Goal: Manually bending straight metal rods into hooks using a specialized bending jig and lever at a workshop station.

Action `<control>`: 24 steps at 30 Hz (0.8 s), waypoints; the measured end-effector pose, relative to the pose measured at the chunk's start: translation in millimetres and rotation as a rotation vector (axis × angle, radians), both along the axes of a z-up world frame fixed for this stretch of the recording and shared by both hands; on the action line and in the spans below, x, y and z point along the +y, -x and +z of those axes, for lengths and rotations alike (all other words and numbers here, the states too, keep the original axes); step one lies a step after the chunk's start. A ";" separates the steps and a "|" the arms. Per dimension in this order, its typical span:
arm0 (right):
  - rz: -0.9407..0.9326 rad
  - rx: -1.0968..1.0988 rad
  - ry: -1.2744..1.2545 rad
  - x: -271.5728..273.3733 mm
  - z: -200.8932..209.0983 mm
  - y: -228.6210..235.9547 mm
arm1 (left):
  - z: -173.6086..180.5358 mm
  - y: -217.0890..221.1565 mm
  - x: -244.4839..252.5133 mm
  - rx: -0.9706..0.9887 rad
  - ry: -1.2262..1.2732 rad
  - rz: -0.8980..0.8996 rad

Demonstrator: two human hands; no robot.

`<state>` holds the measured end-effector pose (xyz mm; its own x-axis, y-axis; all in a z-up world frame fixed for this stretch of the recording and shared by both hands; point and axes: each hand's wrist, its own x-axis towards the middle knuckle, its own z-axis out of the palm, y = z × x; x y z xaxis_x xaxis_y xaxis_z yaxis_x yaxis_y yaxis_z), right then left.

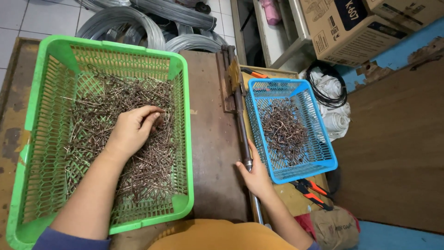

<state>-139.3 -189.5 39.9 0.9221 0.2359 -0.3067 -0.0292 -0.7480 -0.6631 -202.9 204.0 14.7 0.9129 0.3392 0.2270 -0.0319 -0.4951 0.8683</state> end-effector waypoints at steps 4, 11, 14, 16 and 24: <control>-0.008 0.003 -0.012 4.6 4.8 -1.0 | 11.3 -0.3 1.0 -0.025 -0.090 -0.053; -0.012 0.008 -0.006 -2.2 -3.8 -2.5 | 1.3 1.7 0.1 0.126 -0.098 -0.031; -0.016 0.012 -0.008 -3.7 -6.3 -4.2 | -8.2 0.2 1.8 0.218 -0.070 -0.006; -0.017 0.011 -0.010 -5.3 -8.3 -4.2 | -14.4 -1.2 2.9 0.250 -0.067 0.004; -0.027 0.018 0.001 -3.2 -5.4 -2.4 | -6.6 -4.3 2.3 0.179 0.046 -0.015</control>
<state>-136.9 -192.7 34.5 0.9225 0.2112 -0.3231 -0.0607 -0.7471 -0.6619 -198.6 206.4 8.1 0.9426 0.3310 0.0448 0.1181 -0.4557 0.8823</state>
